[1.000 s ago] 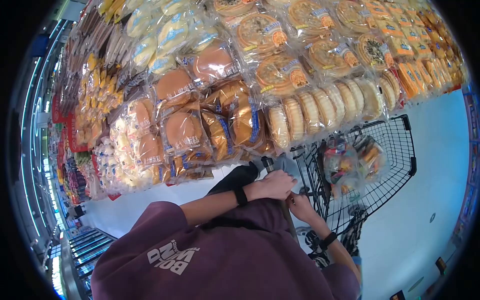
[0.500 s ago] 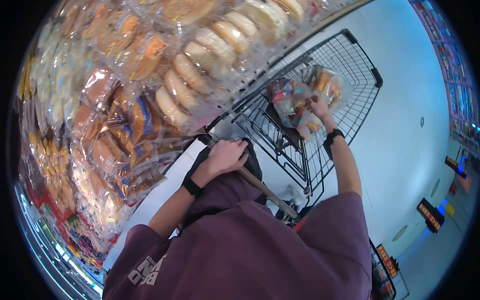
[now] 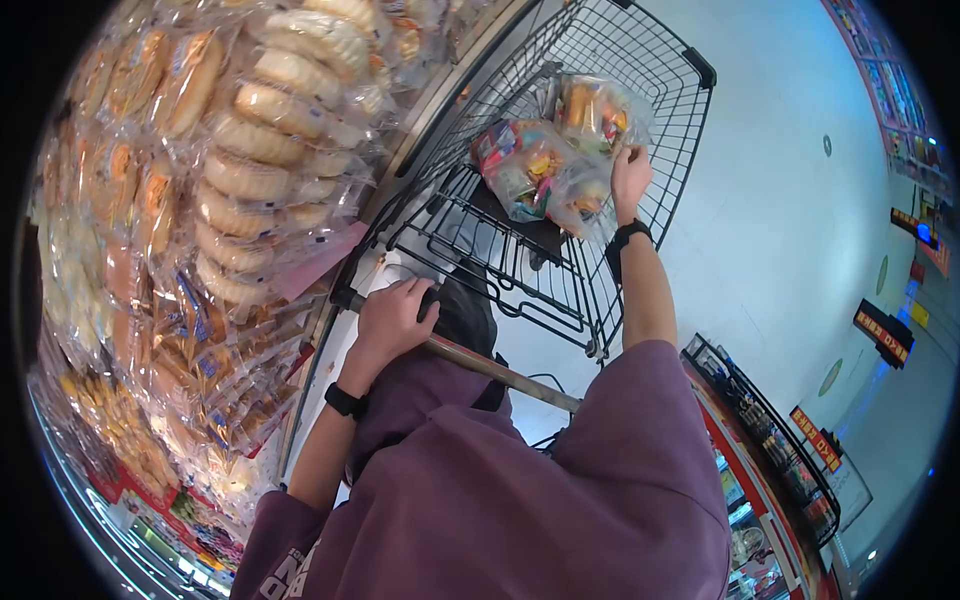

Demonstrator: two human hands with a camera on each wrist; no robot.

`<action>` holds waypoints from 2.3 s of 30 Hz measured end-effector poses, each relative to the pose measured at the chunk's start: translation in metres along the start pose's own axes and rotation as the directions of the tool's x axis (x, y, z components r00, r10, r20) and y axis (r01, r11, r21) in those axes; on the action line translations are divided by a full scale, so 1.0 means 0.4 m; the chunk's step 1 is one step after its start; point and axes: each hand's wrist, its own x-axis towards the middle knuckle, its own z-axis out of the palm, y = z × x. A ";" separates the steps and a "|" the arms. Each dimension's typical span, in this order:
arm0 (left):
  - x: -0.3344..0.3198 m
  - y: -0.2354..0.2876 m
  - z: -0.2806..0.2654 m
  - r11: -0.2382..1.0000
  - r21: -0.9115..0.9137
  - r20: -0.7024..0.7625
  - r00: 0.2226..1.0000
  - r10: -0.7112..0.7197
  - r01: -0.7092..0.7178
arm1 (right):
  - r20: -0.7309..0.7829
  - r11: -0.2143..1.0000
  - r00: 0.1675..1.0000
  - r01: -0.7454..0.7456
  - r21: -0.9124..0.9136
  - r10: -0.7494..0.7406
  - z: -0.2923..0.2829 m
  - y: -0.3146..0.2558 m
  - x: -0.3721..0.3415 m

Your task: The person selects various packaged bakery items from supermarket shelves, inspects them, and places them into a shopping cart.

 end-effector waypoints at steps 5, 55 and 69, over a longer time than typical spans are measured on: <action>0.004 0.012 0.002 0.999 0.046 0.032 0.999 -0.028 0.026 | 0.061 0.943 0.993 -0.116 0.311 0.101 0.103 -0.002 0.070; -0.054 0.073 -0.088 0.397 -0.910 -0.147 0.988 -0.038 -0.120 | 0.776 0.791 0.391 -0.168 0.588 -0.494 -0.516 -0.463 -0.538; -0.319 0.115 -0.247 0.150 -0.946 -0.308 0.941 -0.142 -0.287 | 0.636 0.564 0.432 -0.297 0.770 -0.640 -0.540 -0.699 -0.764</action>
